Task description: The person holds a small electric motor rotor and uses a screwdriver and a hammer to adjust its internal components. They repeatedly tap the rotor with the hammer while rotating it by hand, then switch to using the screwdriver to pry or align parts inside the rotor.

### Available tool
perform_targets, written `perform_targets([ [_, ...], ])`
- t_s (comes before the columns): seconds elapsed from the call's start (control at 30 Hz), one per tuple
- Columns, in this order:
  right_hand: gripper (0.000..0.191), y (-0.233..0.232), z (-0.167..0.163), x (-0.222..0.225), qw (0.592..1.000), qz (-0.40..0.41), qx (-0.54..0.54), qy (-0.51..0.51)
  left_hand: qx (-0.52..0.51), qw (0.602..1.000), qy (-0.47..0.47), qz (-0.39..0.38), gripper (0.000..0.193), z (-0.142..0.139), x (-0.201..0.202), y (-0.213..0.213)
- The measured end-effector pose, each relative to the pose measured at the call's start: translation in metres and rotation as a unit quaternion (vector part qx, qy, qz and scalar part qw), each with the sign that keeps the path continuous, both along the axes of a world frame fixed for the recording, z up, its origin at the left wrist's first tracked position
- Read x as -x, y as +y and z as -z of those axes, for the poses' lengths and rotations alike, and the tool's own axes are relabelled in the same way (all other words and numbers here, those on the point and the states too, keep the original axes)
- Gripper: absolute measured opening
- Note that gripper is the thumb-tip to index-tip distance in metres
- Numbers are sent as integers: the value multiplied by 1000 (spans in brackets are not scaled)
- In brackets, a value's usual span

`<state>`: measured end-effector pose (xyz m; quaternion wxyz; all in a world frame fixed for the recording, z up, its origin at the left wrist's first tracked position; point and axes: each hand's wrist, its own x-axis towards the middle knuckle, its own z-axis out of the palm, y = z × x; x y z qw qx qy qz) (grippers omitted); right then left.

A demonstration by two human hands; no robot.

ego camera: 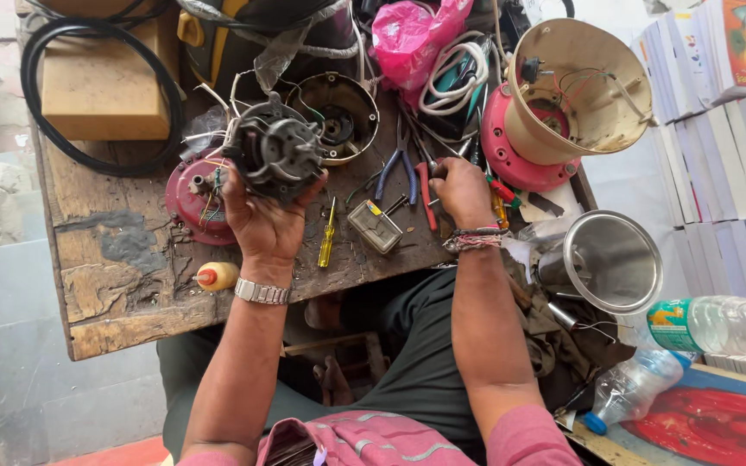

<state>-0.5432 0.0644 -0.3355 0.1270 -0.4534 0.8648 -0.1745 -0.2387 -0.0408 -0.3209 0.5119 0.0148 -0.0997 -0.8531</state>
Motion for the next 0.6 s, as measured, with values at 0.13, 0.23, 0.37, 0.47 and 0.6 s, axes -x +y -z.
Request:
perform_targets([
  [0.13,32,35,-5,-8,996,-7,-83,-9,-17,1000,15,7,61,11,-5,-2],
  [0.23,36,85,-3,-15,985,23,-166,39,-52,998,5,17,64,25,-8,4],
  [0.37,42,138,18,-25,963,56,-248,87,-79,997,-4,24,67,43,-13,15],
  [0.47,43,149,31,-23,957,69,-275,53,-77,995,33,50,68,46,-15,22],
  [0.6,45,155,24,-16,945,39,-325,20,-101,991,58,71,69,41,-18,40],
])
